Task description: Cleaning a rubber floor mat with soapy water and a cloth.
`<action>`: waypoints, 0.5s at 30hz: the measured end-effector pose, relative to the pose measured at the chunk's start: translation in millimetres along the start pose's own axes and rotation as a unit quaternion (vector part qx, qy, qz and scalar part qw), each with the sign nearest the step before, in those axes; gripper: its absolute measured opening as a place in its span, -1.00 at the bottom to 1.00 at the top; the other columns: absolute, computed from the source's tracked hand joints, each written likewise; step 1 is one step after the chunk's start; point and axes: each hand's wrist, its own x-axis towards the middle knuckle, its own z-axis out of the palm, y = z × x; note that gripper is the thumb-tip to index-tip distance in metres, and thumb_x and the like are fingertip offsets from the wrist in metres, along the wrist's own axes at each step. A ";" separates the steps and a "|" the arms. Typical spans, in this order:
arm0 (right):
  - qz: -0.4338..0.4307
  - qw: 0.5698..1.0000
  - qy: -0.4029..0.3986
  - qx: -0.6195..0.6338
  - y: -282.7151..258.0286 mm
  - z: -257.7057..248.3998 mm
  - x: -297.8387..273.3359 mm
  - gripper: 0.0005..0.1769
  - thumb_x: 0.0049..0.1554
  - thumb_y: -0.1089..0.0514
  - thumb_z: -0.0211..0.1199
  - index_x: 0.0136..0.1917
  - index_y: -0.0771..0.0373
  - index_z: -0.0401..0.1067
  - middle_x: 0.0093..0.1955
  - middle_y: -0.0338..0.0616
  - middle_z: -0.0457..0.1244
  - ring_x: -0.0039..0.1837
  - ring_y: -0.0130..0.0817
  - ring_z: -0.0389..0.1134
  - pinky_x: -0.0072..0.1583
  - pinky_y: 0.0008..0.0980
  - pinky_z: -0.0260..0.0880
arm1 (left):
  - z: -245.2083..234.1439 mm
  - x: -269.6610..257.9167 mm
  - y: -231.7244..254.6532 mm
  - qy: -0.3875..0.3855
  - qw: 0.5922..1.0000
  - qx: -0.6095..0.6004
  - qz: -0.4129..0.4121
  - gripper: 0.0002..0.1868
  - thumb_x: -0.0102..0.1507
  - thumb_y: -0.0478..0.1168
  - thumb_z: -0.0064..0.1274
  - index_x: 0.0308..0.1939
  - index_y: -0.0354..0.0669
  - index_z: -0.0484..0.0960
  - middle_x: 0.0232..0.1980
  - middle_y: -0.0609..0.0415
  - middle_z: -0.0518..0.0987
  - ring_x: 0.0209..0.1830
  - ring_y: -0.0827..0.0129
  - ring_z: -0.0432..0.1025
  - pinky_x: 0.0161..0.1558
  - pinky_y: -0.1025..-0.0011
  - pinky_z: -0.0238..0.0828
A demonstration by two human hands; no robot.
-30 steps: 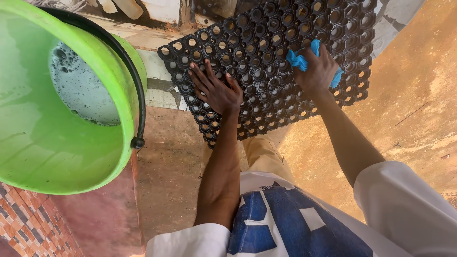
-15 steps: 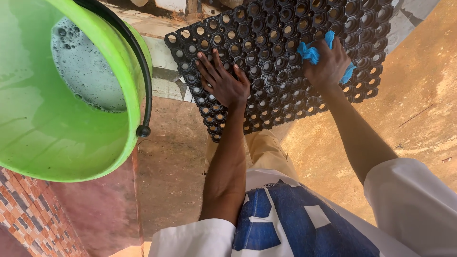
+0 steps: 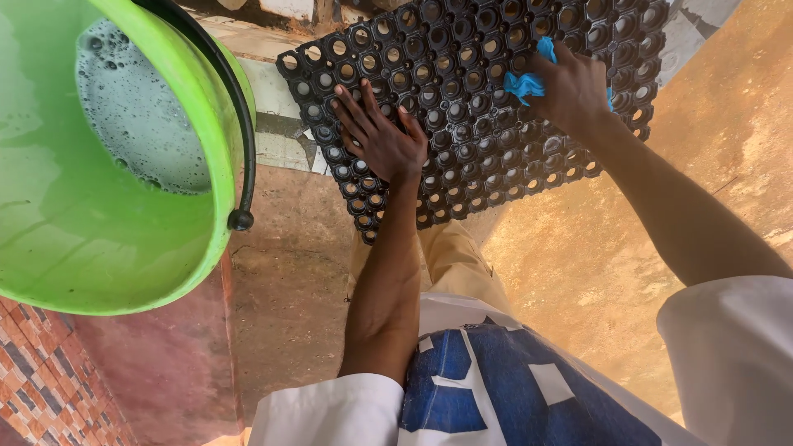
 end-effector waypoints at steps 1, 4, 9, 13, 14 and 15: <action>0.001 1.000 0.000 -0.002 2.7 -6.7 3.4 -0.43 -0.13 0.05 0.60 0.16 0.05 0.56 0.01 -0.10 0.27 -0.05 -0.13 0.41 -0.15 -0.16 0.32 | 0.7 -1.7 2.2 0.000 1.000 -0.002 0.001 -0.29 0.47 0.18 -0.47 0.67 0.09 -0.06 0.74 -0.06 -0.25 0.77 0.03 -0.27 0.62 -0.06 -0.22; -0.080 0.993 -0.054 -0.062 2.7 -11.0 19.3 -0.45 -0.09 -0.07 0.62 0.16 0.00 0.57 0.03 -0.11 0.30 -0.04 -0.19 0.43 -0.22 -0.24 0.31 | 2.1 1.8 -1.4 0.003 1.000 0.005 -0.001 -0.29 0.46 0.18 -0.46 0.66 0.08 -0.06 0.73 -0.06 -0.25 0.75 0.04 -0.26 0.61 -0.06 -0.22; 0.041 0.999 0.004 -0.016 -13.7 4.3 -12.0 -0.52 -0.06 0.03 0.61 0.11 0.13 0.58 0.03 -0.15 0.35 -0.15 -0.19 0.39 -0.22 -0.17 0.26 | 4.1 -1.9 -0.4 0.009 1.000 -0.019 -0.004 -0.30 0.47 0.16 -0.47 0.67 0.09 -0.06 0.75 -0.04 -0.27 0.78 0.04 -0.26 0.65 -0.07 -0.21; 0.135 0.982 0.133 -0.003 -45.2 22.2 -16.9 -0.60 -0.07 0.10 0.62 0.02 0.18 0.58 -0.02 -0.13 0.35 -0.15 -0.13 0.40 -0.19 -0.12 0.28 | 5.3 -1.1 -2.7 0.013 1.000 -0.024 -0.003 -0.30 0.46 0.18 -0.48 0.66 0.11 -0.04 0.74 -0.05 -0.27 0.77 0.04 -0.25 0.61 -0.08 -0.20; 0.167 0.973 0.161 0.014 -47.1 24.7 -18.9 -0.64 -0.06 0.14 0.60 -0.01 0.17 0.58 -0.04 -0.12 0.35 -0.16 -0.11 0.40 -0.19 -0.11 0.29 | 6.8 -2.0 -2.3 0.025 0.999 -0.025 0.000 -0.31 0.47 0.18 -0.49 0.66 0.11 -0.05 0.75 -0.04 -0.27 0.77 0.04 -0.26 0.63 -0.08 -0.20; 0.199 0.961 0.188 0.030 -48.6 27.2 -21.1 -0.68 -0.06 0.18 0.59 -0.03 0.17 0.58 -0.06 -0.12 0.35 -0.16 -0.09 0.40 -0.18 -0.11 0.30 | 8.4 -3.3 -1.7 0.038 0.999 -0.025 0.003 -0.32 0.48 0.18 -0.49 0.66 0.12 -0.05 0.75 -0.03 -0.27 0.78 0.05 -0.26 0.64 -0.07 -0.20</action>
